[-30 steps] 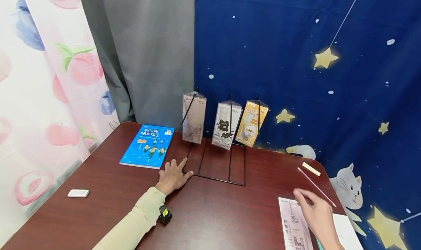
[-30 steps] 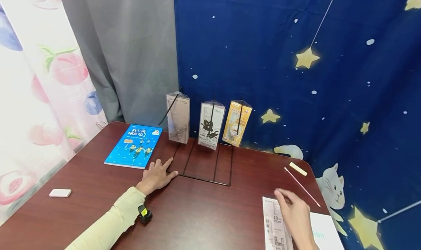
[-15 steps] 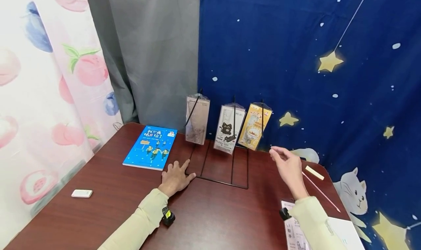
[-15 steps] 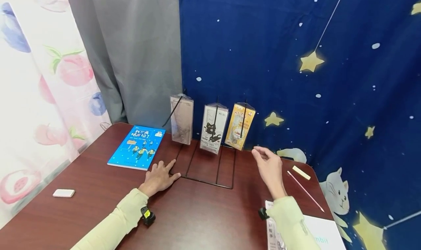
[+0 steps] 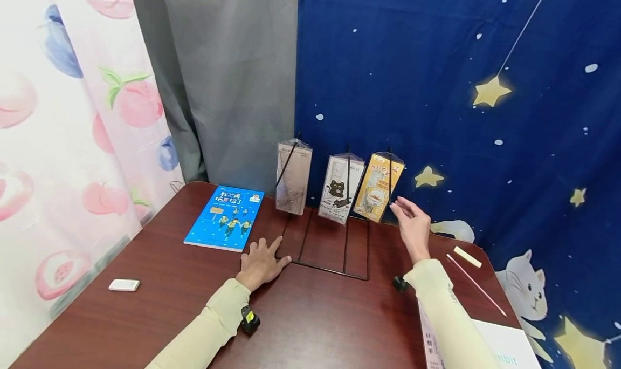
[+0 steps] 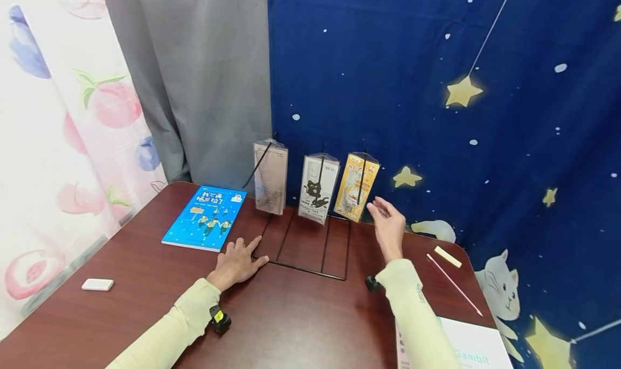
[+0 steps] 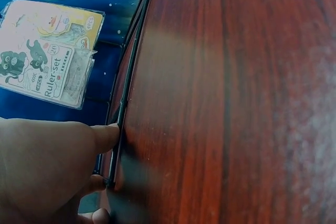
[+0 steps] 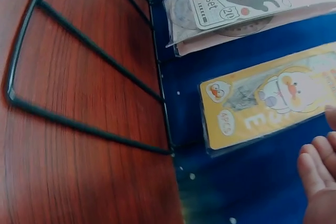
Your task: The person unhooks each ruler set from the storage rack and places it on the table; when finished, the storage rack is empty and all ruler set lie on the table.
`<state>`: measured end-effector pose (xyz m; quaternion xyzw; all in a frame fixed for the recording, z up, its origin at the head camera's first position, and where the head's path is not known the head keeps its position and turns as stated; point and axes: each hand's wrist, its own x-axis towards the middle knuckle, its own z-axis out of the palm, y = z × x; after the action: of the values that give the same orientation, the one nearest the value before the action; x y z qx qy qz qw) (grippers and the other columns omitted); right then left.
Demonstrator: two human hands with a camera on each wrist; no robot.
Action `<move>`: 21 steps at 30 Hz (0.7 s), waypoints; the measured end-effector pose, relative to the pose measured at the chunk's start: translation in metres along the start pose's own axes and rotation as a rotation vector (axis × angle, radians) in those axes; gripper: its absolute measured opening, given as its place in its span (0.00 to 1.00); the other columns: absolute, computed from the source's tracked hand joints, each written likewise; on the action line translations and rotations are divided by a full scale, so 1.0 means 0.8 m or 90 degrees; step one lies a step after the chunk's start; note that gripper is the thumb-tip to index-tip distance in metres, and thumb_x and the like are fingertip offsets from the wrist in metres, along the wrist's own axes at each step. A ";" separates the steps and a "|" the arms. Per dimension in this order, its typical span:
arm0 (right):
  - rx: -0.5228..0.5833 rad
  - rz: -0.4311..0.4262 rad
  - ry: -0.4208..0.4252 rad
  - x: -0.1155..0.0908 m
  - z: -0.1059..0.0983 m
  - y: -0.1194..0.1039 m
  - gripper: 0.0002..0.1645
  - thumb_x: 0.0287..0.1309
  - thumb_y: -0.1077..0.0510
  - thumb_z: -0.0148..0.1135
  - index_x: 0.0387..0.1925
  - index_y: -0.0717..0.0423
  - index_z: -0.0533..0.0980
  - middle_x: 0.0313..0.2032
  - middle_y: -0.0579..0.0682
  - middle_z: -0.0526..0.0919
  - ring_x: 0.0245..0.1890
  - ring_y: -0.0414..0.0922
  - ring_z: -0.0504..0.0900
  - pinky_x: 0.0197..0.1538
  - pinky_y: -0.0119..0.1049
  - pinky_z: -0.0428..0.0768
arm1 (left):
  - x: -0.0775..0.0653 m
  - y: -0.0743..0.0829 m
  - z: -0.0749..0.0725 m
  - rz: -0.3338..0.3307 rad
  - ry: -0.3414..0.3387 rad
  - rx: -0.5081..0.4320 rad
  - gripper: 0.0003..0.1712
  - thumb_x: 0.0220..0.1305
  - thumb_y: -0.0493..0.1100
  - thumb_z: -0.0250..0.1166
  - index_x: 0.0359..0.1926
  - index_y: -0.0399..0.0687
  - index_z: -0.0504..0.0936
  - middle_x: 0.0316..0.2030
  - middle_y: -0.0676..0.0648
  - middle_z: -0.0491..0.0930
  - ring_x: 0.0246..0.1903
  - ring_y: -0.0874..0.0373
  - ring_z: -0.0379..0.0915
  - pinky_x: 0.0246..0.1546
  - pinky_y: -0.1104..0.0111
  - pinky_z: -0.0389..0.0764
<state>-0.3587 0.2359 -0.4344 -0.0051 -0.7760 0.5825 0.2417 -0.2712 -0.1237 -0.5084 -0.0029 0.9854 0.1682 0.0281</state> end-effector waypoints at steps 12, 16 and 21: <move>0.029 0.030 0.017 0.028 0.028 -0.001 0.23 0.64 0.51 0.73 0.56 0.60 0.84 0.53 0.62 0.88 0.40 0.26 0.86 0.48 0.21 0.81 | 0.002 0.002 0.001 0.002 -0.001 -0.008 0.41 0.72 0.64 0.62 0.78 0.55 0.66 0.62 0.33 0.69 0.57 0.38 0.66 0.48 0.42 0.75; 0.006 0.038 0.024 0.029 0.030 -0.004 0.21 0.64 0.52 0.73 0.52 0.61 0.86 0.48 0.61 0.90 0.35 0.24 0.85 0.45 0.20 0.81 | 0.003 0.001 0.001 -0.001 -0.008 -0.008 0.41 0.72 0.65 0.61 0.79 0.56 0.65 0.64 0.33 0.69 0.58 0.38 0.66 0.50 0.41 0.75; 0.014 0.037 0.014 0.027 0.030 -0.007 0.18 0.66 0.56 0.70 0.51 0.64 0.86 0.42 0.53 0.92 0.33 0.24 0.86 0.48 0.27 0.85 | 0.003 0.000 -0.002 -0.001 -0.005 -0.004 0.40 0.72 0.64 0.61 0.78 0.56 0.66 0.62 0.33 0.70 0.57 0.38 0.67 0.48 0.41 0.76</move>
<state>-0.3853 0.2188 -0.4259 -0.0310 -0.7666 0.5975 0.2331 -0.2738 -0.1244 -0.5075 -0.0033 0.9847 0.1714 0.0320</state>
